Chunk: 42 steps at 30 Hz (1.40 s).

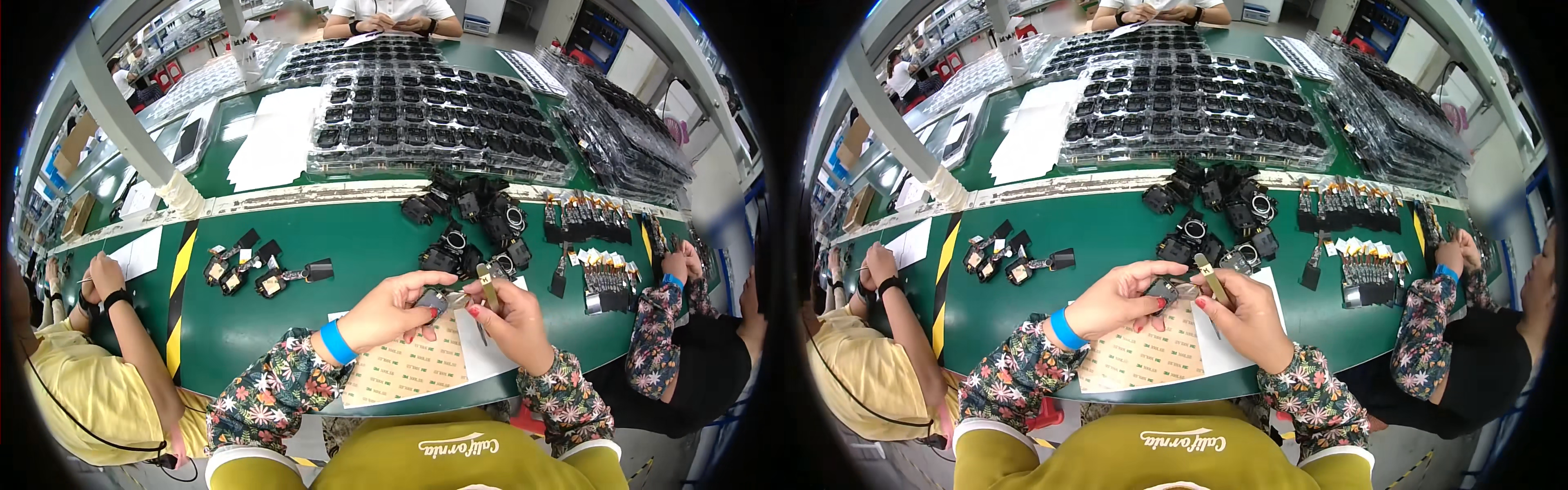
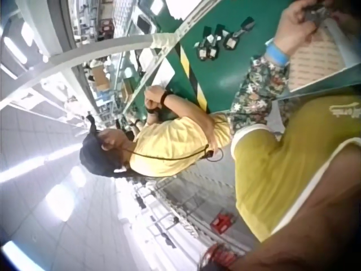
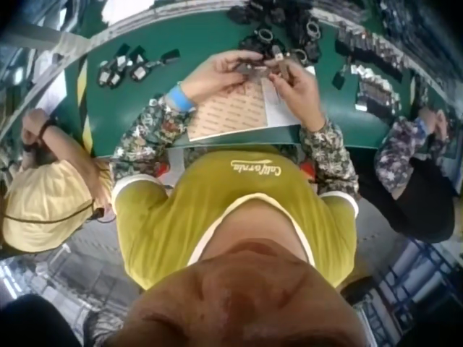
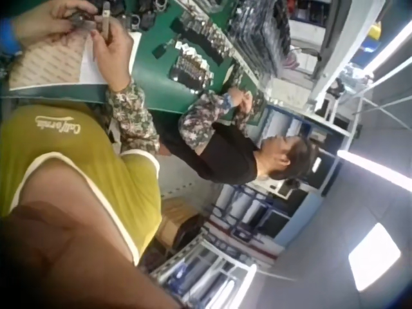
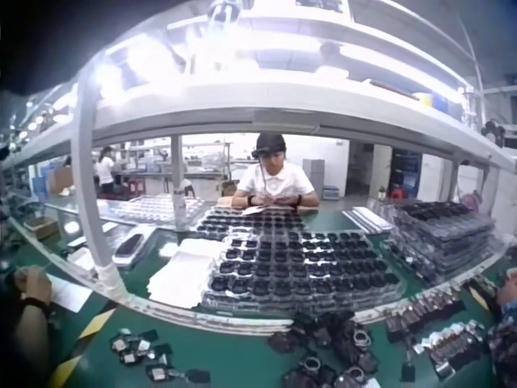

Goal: Assembling small electronic components on a production line.

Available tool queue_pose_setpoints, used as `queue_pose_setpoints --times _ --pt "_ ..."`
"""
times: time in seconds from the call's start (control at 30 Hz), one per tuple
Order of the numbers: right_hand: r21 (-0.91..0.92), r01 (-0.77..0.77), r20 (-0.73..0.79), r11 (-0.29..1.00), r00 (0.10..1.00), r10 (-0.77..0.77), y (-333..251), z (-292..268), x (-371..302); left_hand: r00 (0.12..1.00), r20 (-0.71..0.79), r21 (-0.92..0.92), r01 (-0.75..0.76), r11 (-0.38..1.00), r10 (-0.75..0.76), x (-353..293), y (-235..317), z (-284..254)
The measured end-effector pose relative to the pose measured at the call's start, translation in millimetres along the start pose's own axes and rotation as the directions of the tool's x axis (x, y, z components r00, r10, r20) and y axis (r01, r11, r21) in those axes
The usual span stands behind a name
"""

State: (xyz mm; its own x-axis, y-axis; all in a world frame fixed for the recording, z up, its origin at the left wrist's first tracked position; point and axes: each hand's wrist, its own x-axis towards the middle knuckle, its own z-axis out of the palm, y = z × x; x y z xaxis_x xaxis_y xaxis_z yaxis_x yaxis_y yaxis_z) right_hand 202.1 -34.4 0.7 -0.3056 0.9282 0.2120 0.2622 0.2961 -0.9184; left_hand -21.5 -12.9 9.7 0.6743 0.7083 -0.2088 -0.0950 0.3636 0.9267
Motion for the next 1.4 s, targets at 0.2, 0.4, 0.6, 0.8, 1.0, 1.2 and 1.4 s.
queue_pose_setpoints --times 0.2,0.4,0.6,0.8,1.0,1.2,1.4 --pt "-0.062 -0.02 -0.038 0.998 0.999 0.018 -18 4 -4 0.978 -0.153 0.041 -0.139 0.99 0.143 3 -9 9" --pt "-0.33 0.243 0.05 0.912 0.969 -0.241 -31 8 -5 0.947 -0.226 0.204 -0.184 0.961 0.23 3 -16 5" --pt "-0.507 0.38 0.131 0.774 0.921 -0.366 -27 17 -10 0.984 -0.18 0.033 -0.002 0.999 0.007 1 -7 3" --pt "-0.638 0.375 0.228 0.672 0.926 -0.3 -33 16 -12 0.987 -0.161 0.023 0.016 1.0 -0.013 0 -6 0" --pt "-0.669 0.369 0.261 0.645 0.929 -0.262 -32 17 -14 0.971 -0.237 0.223 0.065 0.973 -0.011 -2 -2 7" --pt "-0.696 0.393 0.285 0.601 0.919 -0.271 -30 16 -15 0.963 -0.269 0.313 0.073 0.947 0.015 -2 -3 8" --pt "-0.707 0.393 0.276 0.588 0.919 -0.282 -29 16 -16 0.976 -0.217 0.155 0.028 0.987 0.007 -2 -1 5"
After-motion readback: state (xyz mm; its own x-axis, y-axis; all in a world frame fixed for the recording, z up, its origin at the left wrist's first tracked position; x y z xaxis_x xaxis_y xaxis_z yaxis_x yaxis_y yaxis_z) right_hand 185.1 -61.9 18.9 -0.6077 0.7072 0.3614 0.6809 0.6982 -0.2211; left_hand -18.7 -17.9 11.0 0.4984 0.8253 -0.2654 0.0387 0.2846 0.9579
